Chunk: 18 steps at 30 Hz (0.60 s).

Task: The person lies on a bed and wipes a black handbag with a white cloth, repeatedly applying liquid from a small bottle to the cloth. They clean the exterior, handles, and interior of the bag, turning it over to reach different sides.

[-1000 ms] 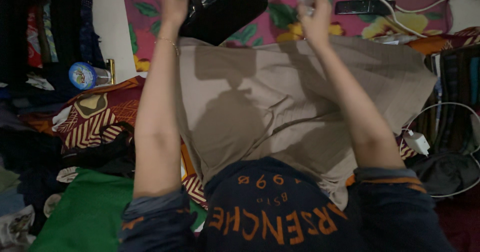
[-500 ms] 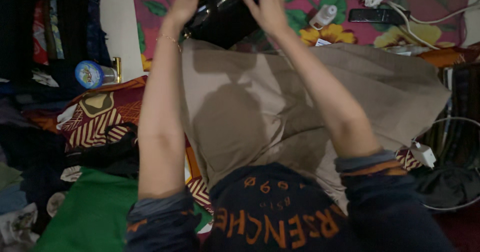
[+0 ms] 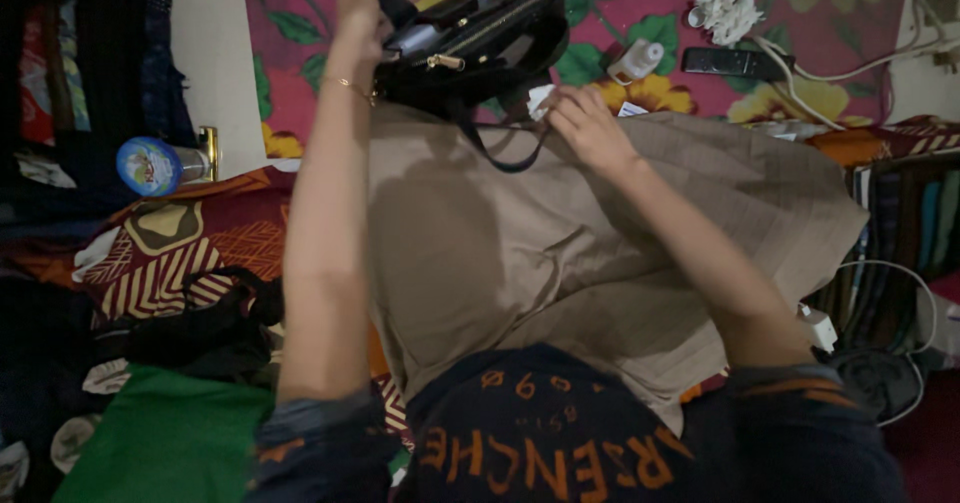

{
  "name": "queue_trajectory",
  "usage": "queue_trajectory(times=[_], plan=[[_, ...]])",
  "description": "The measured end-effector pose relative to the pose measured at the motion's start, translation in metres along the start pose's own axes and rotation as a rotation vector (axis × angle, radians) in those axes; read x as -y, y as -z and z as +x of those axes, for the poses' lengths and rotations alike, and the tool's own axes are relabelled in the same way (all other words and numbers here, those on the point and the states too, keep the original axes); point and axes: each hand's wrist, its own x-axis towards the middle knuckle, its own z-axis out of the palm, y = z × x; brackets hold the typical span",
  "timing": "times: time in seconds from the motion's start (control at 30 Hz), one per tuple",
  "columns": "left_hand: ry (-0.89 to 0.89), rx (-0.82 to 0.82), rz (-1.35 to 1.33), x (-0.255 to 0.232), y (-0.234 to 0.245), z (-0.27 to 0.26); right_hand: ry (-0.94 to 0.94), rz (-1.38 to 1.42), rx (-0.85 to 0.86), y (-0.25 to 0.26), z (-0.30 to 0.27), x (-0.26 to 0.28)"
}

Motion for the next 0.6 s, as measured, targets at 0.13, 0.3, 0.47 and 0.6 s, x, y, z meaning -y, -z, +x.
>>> queue_trajectory(times=[0.13, 0.3, 0.47, 0.6], plan=[[-0.457, -0.054, 0.271, 0.031, 0.011, 0.006, -0.041, 0.103, -0.006, -0.003, 0.009, 0.006], [-0.650, -0.076, 0.768, 0.021, -0.009, -0.009, -0.073, 0.064, 0.010, -0.003, 0.009, 0.007], [-0.750, 0.058, 0.625, -0.024, -0.059, -0.075, -0.014, 0.043, 0.062, -0.010, -0.005, 0.020], [-0.941, 0.388, 1.162, -0.050, -0.072, -0.112, -0.005, 0.105, 0.185, -0.009, -0.007, 0.025]])
